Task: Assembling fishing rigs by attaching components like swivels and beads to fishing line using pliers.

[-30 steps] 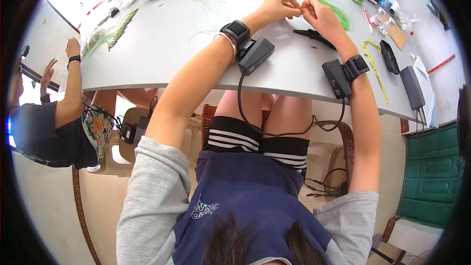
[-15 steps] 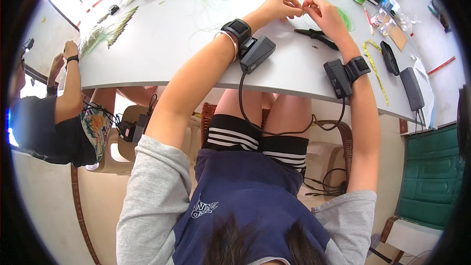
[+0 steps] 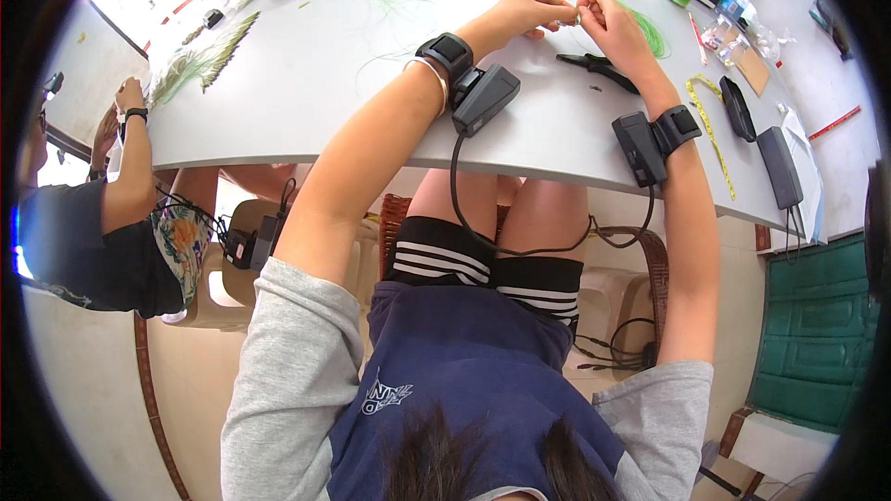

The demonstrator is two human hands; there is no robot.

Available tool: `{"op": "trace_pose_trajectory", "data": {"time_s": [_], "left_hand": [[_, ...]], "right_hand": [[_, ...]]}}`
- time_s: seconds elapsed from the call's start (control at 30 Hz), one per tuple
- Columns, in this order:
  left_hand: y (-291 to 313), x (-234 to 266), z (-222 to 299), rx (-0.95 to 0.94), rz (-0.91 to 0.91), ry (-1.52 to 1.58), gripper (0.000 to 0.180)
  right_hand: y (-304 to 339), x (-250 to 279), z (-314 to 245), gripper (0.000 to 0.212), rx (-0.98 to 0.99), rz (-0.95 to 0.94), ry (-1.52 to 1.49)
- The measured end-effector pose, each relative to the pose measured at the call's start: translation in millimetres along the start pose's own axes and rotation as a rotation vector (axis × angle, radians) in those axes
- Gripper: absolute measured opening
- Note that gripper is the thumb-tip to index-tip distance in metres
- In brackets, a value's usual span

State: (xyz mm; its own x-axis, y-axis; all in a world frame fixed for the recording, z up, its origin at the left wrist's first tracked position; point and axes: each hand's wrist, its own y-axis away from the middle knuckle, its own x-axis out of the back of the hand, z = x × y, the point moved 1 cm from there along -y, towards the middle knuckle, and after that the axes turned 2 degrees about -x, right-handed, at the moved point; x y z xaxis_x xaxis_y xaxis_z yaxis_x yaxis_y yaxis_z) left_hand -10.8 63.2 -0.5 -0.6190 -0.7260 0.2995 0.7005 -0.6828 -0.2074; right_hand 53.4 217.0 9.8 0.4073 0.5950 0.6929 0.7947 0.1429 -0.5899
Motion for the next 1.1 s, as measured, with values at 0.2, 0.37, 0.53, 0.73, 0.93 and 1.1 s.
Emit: {"op": "trace_pose_trajectory", "data": {"time_s": [0.2, 0.37, 0.53, 0.73, 0.93, 1.1], "left_hand": [[7, 1, 4, 0.030, -0.018, 0.035, 0.036], [8, 3, 0, 0.057, -0.032, 0.087, 0.037], [4, 6, -6, 0.042, -0.074, 0.048, 0.042], [0, 7, -11, 0.071, -0.080, 0.055, 0.045], [5, 6, -6, 0.027, -0.102, 0.106, 0.041], [8, 6, -3, 0.034, -0.100, 0.124, 0.039]], "right_hand": [[1, 0, -2, 0.014, 0.023, 0.014, 0.021], [2, 0, -5, 0.015, 0.021, -0.009, 0.046], [1, -1, -2, 0.014, 0.038, -0.009, 0.044], [2, -2, -5, 0.013, 0.041, 0.016, 0.013], [1, -3, -3, 0.014, 0.066, 0.033, 0.021], [2, -2, -6, 0.014, 0.062, 0.035, 0.017]]}}
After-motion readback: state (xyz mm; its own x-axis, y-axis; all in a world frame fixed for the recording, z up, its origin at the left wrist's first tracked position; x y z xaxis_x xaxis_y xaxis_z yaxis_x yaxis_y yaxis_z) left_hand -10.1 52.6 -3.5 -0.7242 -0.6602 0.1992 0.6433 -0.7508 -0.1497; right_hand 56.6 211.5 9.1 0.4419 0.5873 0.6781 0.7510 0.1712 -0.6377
